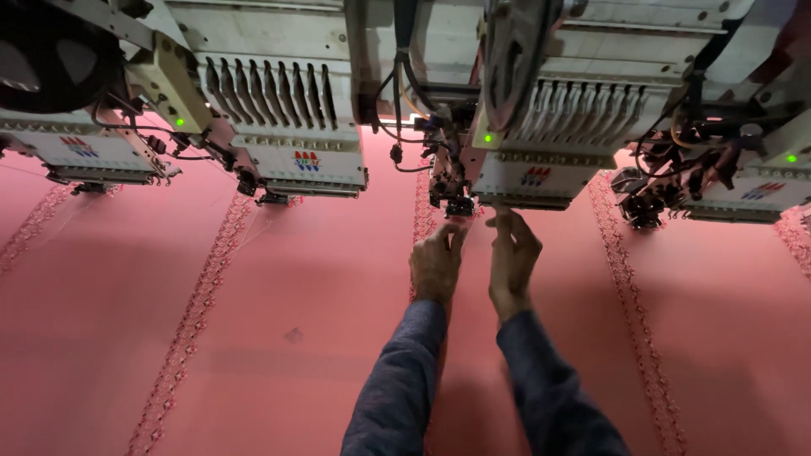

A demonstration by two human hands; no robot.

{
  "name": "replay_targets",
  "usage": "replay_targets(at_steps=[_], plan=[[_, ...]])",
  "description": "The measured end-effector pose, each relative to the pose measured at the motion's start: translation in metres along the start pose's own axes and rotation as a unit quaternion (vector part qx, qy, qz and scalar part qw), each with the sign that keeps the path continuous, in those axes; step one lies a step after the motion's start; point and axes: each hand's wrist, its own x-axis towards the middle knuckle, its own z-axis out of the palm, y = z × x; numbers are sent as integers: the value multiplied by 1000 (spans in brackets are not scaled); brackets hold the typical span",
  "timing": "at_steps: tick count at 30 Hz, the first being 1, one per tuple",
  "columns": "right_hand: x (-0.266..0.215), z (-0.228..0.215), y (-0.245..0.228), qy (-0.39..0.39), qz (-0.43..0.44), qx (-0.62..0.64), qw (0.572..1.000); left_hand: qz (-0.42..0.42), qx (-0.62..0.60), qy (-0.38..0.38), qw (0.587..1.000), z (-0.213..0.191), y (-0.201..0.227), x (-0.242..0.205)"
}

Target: Monitoring and maintaining a multi-head embroidery machine by clearing thread snags and inspecting fabric

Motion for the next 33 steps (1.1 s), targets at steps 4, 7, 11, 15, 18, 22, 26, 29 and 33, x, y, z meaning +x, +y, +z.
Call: replay_targets(at_steps=[4,7,11,15,18,22,26,29,33], plan=[[-36,16,-9,19,53,-13,998,-5,-25,24,999,6,-15,8],[-48,30,1,7,73,-5,997,-10,-28,25,999,4,-23,8],[-64,55,1,2,79,-144,986,-64,-13,46,997,-9,-45,17],[-80,85,10,-43,69,-182,980,-87,14,45,995,-59,-83,24],[-96,112,11,-66,44,-223,972,-70,39,123,989,-112,-105,22],[-131,156,6,-124,54,-221,966,-84,31,173,981,-172,-138,17],[-160,194,-16,-180,24,-192,965,-126,39,200,971,-209,-163,23],[-174,209,-23,-197,-7,-179,964,-158,52,205,965,-220,-183,38],[-178,220,-19,-202,-41,-198,958,-188,59,191,962,-223,-190,47]])
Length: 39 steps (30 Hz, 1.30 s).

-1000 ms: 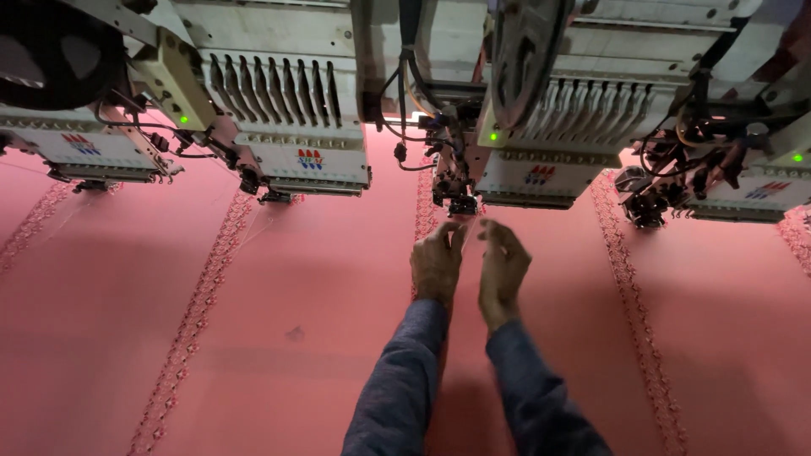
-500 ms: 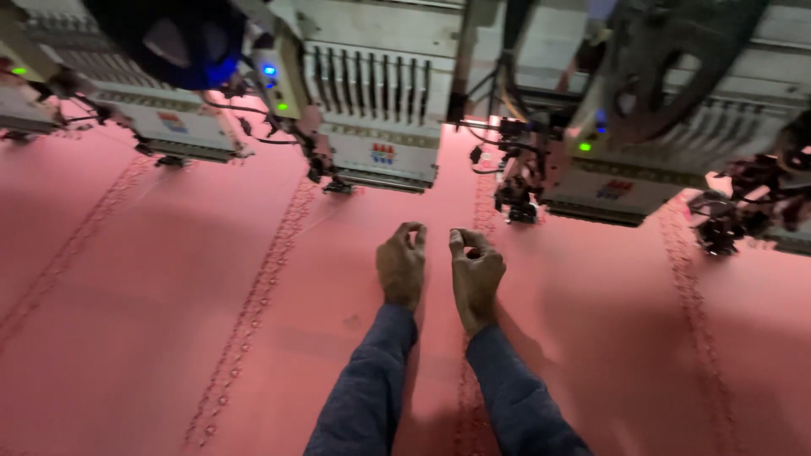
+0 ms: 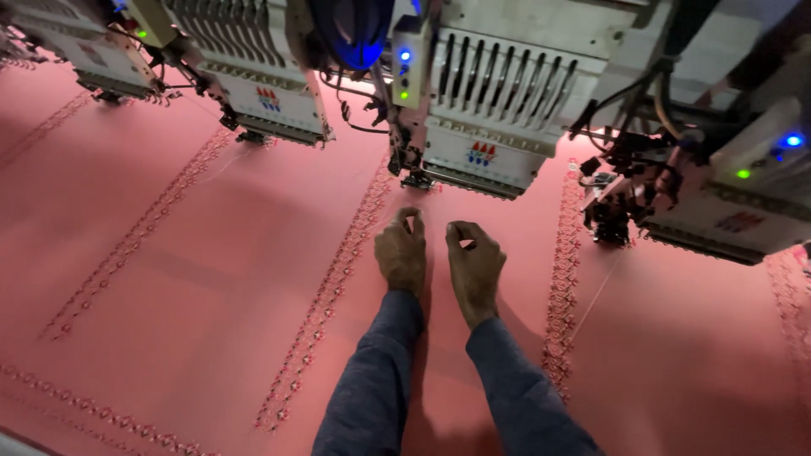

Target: Monitoring and maintaining a multi-head embroidery machine by clearing thread snags and inspecting fabric

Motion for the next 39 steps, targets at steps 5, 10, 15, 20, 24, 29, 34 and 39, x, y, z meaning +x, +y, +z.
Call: replay_targets(at_steps=[5,10,15,20,24,29,34,39], plan=[[0,3,8,14,-7,-9,1000,-4,17,-28,999,-6,3,-7],[-1,-4,16,3,-20,-36,999,11,52,-67,996,-12,8,-21],[-5,-17,23,-39,-20,-47,998,40,13,-82,996,-6,6,-44],[-32,-53,7,-94,2,116,989,68,-117,-96,986,4,27,-89],[-53,-99,13,-192,51,324,925,76,-341,-118,929,13,54,-142],[-55,-168,73,-229,75,377,894,70,-458,-180,868,57,62,-189],[-46,-268,94,-183,243,417,857,1,-360,-260,896,115,71,-204],[-33,-313,136,-123,407,605,673,-47,-299,-282,910,117,72,-213]])
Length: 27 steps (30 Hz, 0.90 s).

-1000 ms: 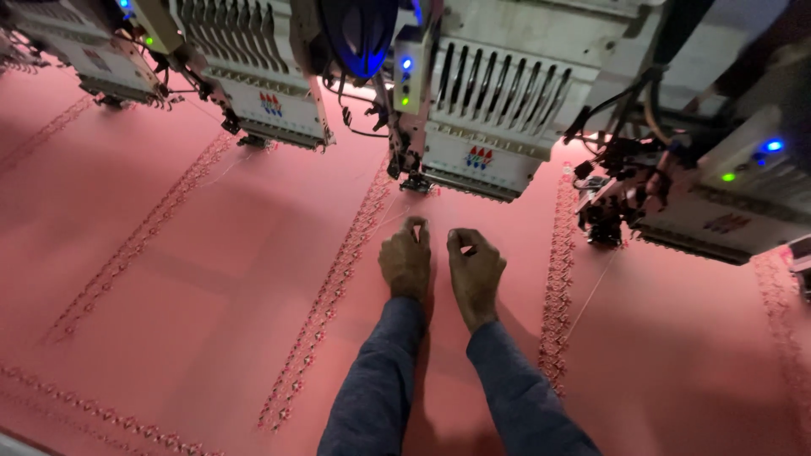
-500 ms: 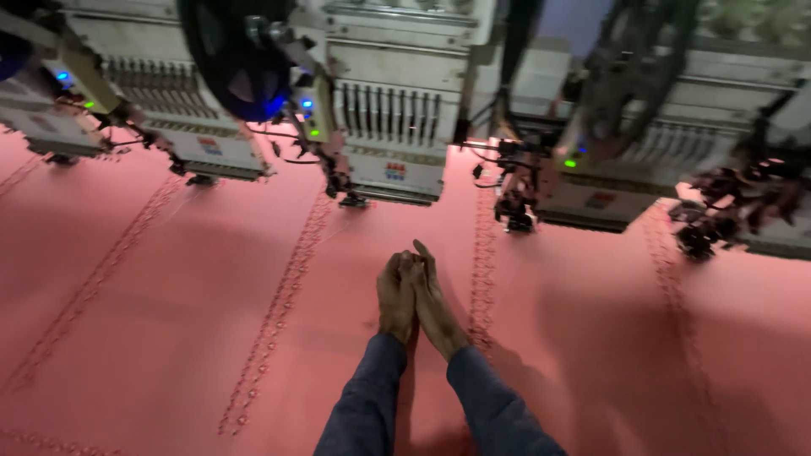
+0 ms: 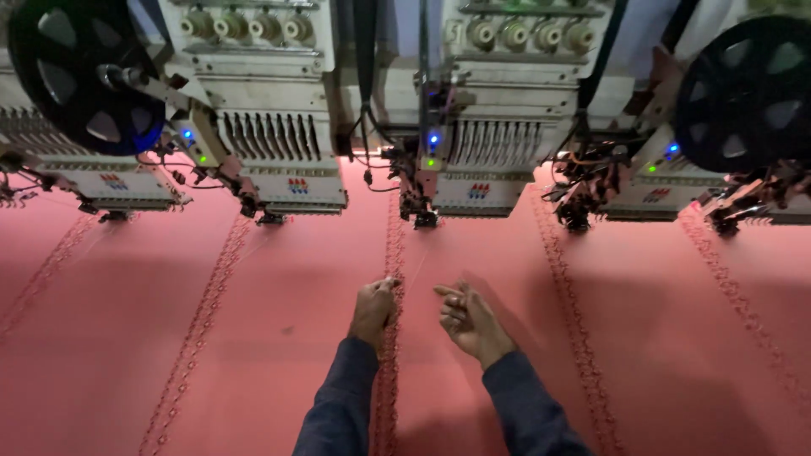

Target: Monitoring and maintaining a multi-head embroidery machine by clearing thread snags and inspecting fabric

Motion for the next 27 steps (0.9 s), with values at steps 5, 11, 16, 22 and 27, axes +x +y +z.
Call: replay_targets(at_steps=[5,11,16,22,27], plan=[[34,26,10,-15,51,-4,999,-29,-23,36,999,-4,-23,7],[51,59,25,14,67,-42,997,-13,180,37,983,-32,-8,-4],[60,43,17,65,5,-92,994,33,253,-35,966,0,8,-14],[85,35,2,117,-76,-333,932,83,454,-52,886,16,51,-45],[76,65,-5,45,-91,-226,969,39,422,-93,901,12,76,-64]])
